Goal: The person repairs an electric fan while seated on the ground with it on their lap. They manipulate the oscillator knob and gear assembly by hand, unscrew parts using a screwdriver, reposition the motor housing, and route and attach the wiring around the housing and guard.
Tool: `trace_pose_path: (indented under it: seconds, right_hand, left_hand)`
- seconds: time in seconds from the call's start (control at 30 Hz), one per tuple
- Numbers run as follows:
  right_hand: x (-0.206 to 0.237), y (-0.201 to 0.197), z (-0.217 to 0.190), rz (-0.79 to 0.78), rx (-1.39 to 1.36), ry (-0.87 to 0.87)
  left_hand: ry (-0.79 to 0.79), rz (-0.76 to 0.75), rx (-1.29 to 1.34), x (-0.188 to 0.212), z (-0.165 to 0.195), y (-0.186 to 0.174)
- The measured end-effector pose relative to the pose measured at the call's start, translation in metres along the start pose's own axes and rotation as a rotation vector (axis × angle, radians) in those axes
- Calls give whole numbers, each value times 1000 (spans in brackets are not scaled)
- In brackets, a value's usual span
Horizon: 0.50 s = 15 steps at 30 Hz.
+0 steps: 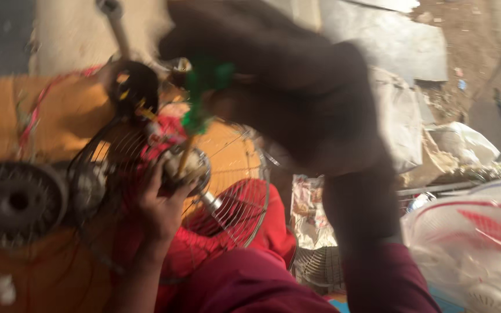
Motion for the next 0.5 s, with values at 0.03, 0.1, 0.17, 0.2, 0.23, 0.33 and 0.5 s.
trace_pose_path:
  seconds: [0.03,0.1,0.17,0.2,0.23,0.33,0.5]
  right_hand:
    - [7,0,6,32,-33,-19]
    - [20,-1,19,105,-98,-51]
    - [25,2,28,129,-142,-49]
    - [25,2,30,125,-158,-49]
    - [23,4,30,99,-172,-38]
    - [10,6,24,-74,-174,-12]
    - [16,12,24,-74,-138,-21]
  left_hand:
    - [-14,-3,34,1,-1,1]
    - [55,20,-20,2,5,0]
    - [-19,5,69,3,5,1]
    - [-35,-6,124,1,7,2]
    - [-21,0,98,2,11,0]
    - [33,12,55,-3,18,-3]
    - [-24,20,77,0,14,-3]
Point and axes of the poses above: each hand's wrist, its own x-axis away from the middle knuckle, its own y-axis out of the palm, z = x × y, the point moved 6 cm from there along -x, towards the middle knuckle, and after that the axes turned 4 degrees about z, right-handed, at the moved point
